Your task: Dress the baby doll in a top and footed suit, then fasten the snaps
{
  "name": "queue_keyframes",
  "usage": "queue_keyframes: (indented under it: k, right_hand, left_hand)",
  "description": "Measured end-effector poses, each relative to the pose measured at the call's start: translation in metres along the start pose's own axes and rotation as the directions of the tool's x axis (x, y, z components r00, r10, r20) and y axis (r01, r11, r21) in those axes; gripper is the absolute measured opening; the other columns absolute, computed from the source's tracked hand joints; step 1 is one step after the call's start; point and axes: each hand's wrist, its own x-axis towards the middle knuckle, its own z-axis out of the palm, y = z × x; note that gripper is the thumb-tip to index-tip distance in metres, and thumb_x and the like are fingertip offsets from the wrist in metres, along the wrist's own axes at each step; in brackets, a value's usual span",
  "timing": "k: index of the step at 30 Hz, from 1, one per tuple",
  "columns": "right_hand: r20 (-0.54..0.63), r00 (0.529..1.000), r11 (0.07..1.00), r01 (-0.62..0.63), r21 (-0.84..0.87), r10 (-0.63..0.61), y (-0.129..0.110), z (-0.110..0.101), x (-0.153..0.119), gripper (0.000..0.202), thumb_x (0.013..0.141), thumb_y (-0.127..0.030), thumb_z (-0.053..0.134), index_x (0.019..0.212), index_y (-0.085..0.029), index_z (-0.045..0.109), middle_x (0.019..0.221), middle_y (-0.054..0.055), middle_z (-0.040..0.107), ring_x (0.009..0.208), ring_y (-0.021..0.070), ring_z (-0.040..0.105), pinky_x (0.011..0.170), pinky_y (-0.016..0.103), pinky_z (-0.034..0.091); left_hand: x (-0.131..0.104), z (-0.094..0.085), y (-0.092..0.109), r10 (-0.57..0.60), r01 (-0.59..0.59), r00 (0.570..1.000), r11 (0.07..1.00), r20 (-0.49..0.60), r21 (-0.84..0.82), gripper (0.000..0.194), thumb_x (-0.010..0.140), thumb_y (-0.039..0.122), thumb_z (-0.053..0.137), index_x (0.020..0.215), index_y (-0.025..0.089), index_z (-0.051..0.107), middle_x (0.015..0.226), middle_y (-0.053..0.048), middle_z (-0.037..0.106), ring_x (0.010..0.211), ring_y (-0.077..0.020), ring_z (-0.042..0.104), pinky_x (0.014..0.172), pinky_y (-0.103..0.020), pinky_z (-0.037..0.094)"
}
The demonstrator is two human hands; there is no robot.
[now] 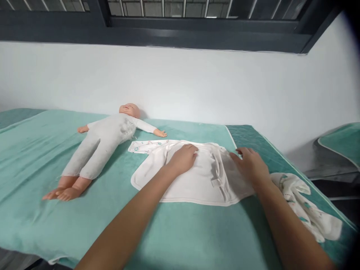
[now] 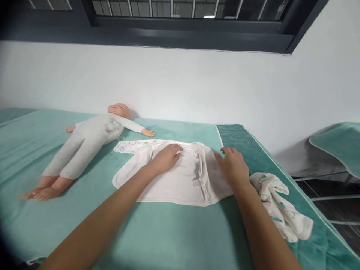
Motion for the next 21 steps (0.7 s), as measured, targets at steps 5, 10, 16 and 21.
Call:
queue_keyframes:
  k: [5, 10, 16, 21]
  right_hand:
    - [0.178, 0.984, 0.999, -0.031, 0.036, 0.024, 0.021, -0.003, -0.014, 0.036, 0.09, -0.051, 0.046, 0.092, -0.023, 0.068, 0.092, 0.009, 0.072, 0.077, 0.0259, 0.065, 0.063, 0.034, 0.04]
    - [0.154, 0.984, 0.969, 0.049, 0.244, -0.089, 0.002, -0.016, -0.025, 0.028, 0.09, -0.048, 0.051, 0.082, -0.025, 0.065, 0.08, 0.004, 0.071, 0.073, 0.0226, 0.063, 0.064, 0.032, 0.041]
    - [0.217, 0.921, 0.763, 0.117, 0.636, -0.322, -0.011, -0.019, -0.042, 0.028, 0.092, -0.046, 0.051, 0.103, -0.026, 0.068, 0.103, 0.004, 0.072, 0.093, 0.0207, 0.065, 0.08, 0.031, 0.049]
    - [0.239, 0.955, 0.831, 0.011, 0.556, -0.173, 0.01, -0.019, -0.052, 0.035, 0.083, -0.049, 0.063, 0.108, -0.025, 0.068, 0.106, 0.005, 0.072, 0.095, 0.0235, 0.067, 0.078, 0.031, 0.052]
  left_hand:
    - [0.044, 0.047, 0.036, -0.225, 0.23, 0.973, 0.946, 0.048, -0.231, 0.034, 0.091, 0.047, 0.053, 0.108, 0.02, 0.062, 0.089, -0.009, 0.072, 0.081, -0.0244, 0.065, 0.074, -0.033, 0.048]
    - [0.056, 0.075, 0.037, -0.394, 0.358, 0.919, 0.839, -0.002, -0.409, 0.05, 0.083, 0.052, 0.064, 0.12, 0.02, 0.055, 0.088, -0.006, 0.07, 0.08, -0.0218, 0.065, 0.074, -0.031, 0.046]
    - [0.049, 0.07, 0.032, -0.466, 0.347, 0.884, 0.587, 0.045, -0.731, 0.064, 0.081, 0.062, 0.063, 0.126, 0.018, 0.052, 0.092, -0.006, 0.065, 0.071, -0.0146, 0.063, 0.056, -0.023, 0.045]
    - [0.047, 0.063, 0.034, -0.457, 0.296, 0.888, 0.472, 0.057, -0.831, 0.052, 0.079, 0.044, 0.072, 0.119, 0.018, 0.052, 0.09, -0.002, 0.06, 0.067, -0.0107, 0.059, 0.049, -0.02, 0.039]
